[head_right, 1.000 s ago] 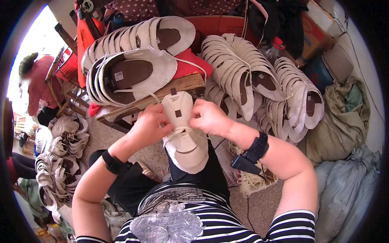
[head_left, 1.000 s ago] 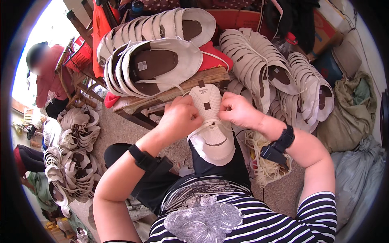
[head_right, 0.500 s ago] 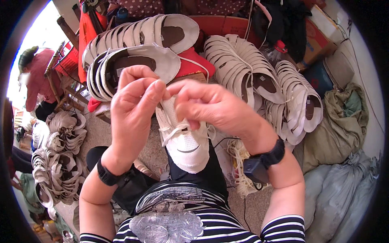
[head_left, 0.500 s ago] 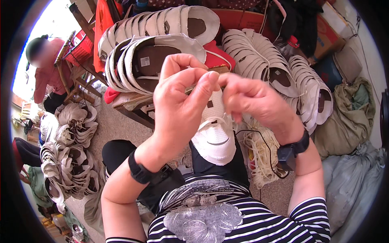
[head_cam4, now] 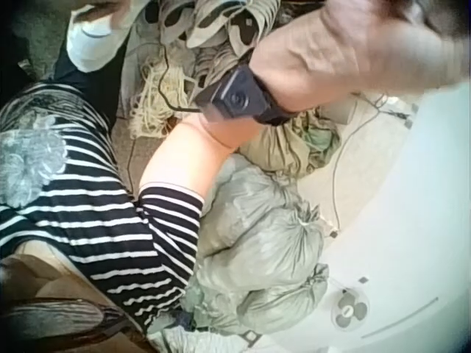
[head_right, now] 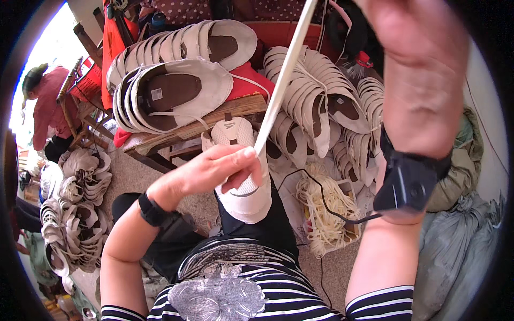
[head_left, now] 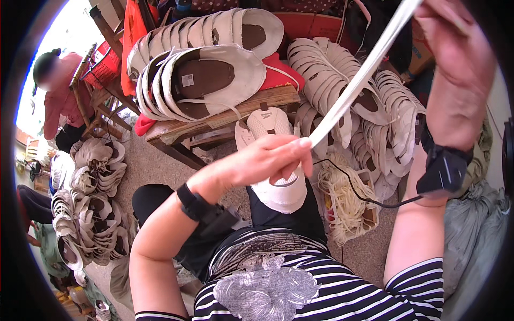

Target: Insert and thread shoelaces through the eyelets of a shoe upper.

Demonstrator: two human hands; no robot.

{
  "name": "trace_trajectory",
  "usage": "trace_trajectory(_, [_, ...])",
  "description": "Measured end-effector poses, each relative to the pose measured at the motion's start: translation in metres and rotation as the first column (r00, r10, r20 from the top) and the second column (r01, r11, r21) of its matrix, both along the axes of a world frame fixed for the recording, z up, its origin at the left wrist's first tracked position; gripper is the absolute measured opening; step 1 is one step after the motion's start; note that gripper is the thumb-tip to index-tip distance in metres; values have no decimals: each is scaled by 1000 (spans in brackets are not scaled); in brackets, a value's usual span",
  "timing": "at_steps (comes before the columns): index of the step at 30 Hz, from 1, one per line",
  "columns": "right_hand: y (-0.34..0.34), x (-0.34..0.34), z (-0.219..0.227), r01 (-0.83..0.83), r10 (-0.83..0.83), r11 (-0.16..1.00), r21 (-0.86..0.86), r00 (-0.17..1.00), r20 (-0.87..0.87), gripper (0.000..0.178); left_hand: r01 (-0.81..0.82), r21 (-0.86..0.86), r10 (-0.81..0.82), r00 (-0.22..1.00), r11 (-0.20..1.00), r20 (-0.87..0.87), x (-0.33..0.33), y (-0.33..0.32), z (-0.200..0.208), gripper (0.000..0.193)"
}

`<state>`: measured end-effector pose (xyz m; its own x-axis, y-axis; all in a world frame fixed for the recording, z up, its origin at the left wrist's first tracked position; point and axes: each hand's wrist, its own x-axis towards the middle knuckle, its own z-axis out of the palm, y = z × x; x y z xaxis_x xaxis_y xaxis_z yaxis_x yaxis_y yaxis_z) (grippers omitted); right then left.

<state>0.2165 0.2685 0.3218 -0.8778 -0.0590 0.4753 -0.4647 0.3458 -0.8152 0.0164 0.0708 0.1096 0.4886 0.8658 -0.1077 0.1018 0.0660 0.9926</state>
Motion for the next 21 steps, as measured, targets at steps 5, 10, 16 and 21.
trace_trajectory(5, [-50,-29,-99,793,-718,250,556,537,-443,28,-391,-1,384,906,921,179,0,-3,40,48])
trace_trajectory(10, [-91,-17,-202,440,-636,632,638,764,104,22,-564,-13,552,803,826,226,-8,1,19,47])
trace_trajectory(16, [-109,-23,-281,595,-712,578,559,703,-12,21,-577,27,563,806,817,182,-3,2,12,47])
trace_trajectory(21, [-110,-33,-300,795,-723,344,500,564,-399,22,-497,-156,514,754,854,409,-8,1,15,45])
